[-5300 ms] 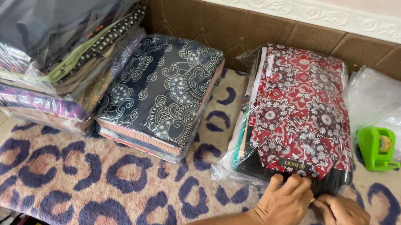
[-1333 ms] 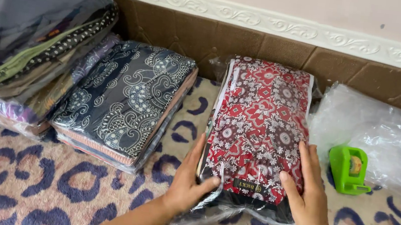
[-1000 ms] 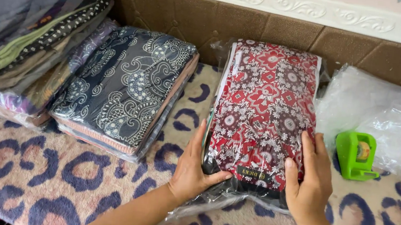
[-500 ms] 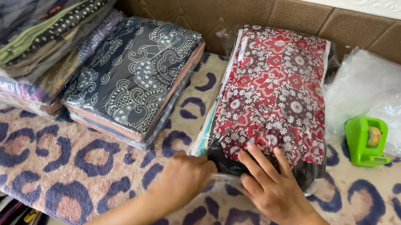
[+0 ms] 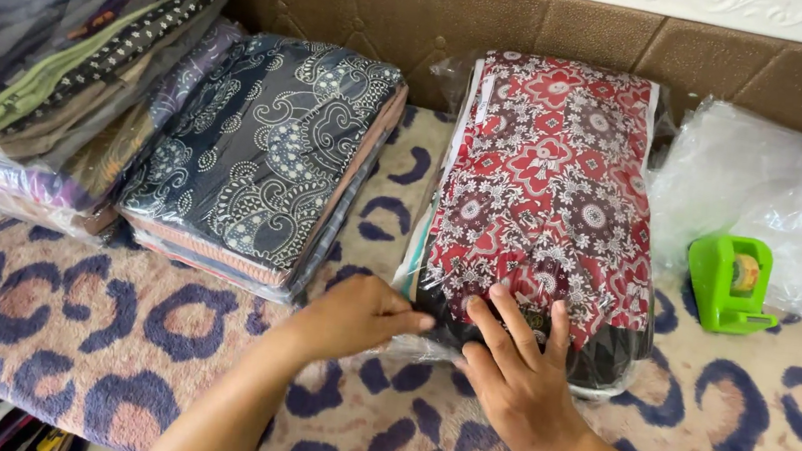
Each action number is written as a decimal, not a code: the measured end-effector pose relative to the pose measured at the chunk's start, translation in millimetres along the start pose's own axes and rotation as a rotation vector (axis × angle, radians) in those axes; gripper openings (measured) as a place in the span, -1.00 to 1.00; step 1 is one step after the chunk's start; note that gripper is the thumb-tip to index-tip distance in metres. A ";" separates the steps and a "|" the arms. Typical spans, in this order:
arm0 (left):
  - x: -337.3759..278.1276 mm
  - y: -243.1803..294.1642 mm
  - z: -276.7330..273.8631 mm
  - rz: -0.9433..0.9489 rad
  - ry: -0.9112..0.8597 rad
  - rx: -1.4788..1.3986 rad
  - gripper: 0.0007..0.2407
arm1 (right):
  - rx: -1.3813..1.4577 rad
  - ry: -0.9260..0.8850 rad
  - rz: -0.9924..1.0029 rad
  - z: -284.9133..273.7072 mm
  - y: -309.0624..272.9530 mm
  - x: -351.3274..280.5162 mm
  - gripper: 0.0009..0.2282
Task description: The person packs a stack of folded patterned clothes into a clear plastic bag. They use a green tape dispenser to apply adhesive tape along the edges of the bag to seal it securely. The person smooths the plastic and adjusts the package to ensure it is tightly wrapped.
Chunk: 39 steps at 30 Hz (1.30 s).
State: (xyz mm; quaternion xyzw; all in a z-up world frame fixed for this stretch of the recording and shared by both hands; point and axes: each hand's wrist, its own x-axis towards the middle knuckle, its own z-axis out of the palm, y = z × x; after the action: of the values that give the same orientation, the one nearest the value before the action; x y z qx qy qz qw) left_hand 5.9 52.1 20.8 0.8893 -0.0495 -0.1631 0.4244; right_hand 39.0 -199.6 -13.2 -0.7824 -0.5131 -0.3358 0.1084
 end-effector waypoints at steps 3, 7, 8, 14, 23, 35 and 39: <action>-22.4 41.1 10.1 0.575 0.928 0.616 -0.58 | 0.069 -0.006 0.031 3.0 0.0 -1.1 -0.87; -23.7 36.1 42.4 0.692 0.617 0.817 -0.57 | 0.054 -0.018 0.042 1.2 -0.1 -1.0 -0.85; -15.7 26.0 49.7 0.669 0.626 0.821 -0.66 | 0.041 -0.021 0.034 -0.1 -0.6 -0.1 -0.88; -0.7 -2.8 46.8 0.423 0.405 0.595 -0.71 | 0.056 0.029 -0.029 8.5 6.0 -14.5 -0.82; 1.8 -3.3 62.9 0.225 0.390 0.628 -0.71 | -0.022 0.105 -0.008 9.0 -0.5 -3.1 -0.89; -25.9 6.1 35.6 0.707 0.598 1.052 -0.89 | 0.028 0.115 0.028 7.6 -1.7 -2.0 -0.72; -27.9 -9.6 25.9 0.751 0.526 0.770 -0.76 | 0.025 0.084 0.010 7.8 -0.7 -5.4 -0.84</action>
State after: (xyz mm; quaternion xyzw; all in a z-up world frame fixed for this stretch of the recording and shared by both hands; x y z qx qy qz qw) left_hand -29.4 45.4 5.2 0.9112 -0.3095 0.2534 0.0984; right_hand 40.3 -199.2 -22.6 -0.7687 -0.5084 -0.3616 0.1413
